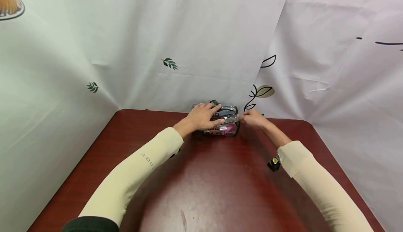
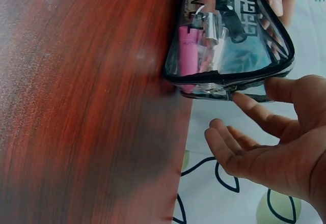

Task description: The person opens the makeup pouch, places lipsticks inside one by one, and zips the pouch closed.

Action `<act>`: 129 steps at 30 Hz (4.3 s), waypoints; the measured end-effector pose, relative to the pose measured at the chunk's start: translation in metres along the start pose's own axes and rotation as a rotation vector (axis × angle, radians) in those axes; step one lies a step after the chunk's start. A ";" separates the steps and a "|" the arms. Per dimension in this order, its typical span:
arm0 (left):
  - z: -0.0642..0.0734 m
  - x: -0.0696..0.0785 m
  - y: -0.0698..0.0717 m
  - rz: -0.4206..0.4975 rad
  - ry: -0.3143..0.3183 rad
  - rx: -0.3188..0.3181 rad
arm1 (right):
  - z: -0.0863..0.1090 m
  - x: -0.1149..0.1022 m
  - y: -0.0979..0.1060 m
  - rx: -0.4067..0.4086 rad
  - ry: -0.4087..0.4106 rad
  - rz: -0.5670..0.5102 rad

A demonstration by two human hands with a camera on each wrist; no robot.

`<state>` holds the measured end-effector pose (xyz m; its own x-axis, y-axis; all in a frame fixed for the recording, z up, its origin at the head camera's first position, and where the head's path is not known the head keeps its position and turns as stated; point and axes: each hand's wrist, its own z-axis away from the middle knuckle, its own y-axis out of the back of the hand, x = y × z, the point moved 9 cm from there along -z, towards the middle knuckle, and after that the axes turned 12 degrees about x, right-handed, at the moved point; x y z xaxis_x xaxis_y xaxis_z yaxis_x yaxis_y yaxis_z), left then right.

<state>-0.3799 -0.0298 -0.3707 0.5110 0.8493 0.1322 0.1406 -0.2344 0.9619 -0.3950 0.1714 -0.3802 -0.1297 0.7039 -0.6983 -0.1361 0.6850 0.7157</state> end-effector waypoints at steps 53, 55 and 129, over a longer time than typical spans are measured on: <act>0.004 0.001 0.001 0.005 -0.014 0.012 | 0.007 0.029 -0.028 -0.218 -0.289 -0.121; 0.003 0.001 0.001 0.004 -0.015 0.011 | 0.007 0.029 -0.028 -0.216 -0.288 -0.123; 0.004 -0.006 0.010 0.089 0.051 -0.005 | 0.007 0.029 -0.022 -0.222 -0.213 -0.182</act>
<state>-0.3776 -0.0389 -0.3629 0.4771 0.8485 0.2289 0.0924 -0.3075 0.9470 -0.3890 0.1779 -0.4157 0.1213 0.6134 -0.7804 -0.3510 0.7619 0.5443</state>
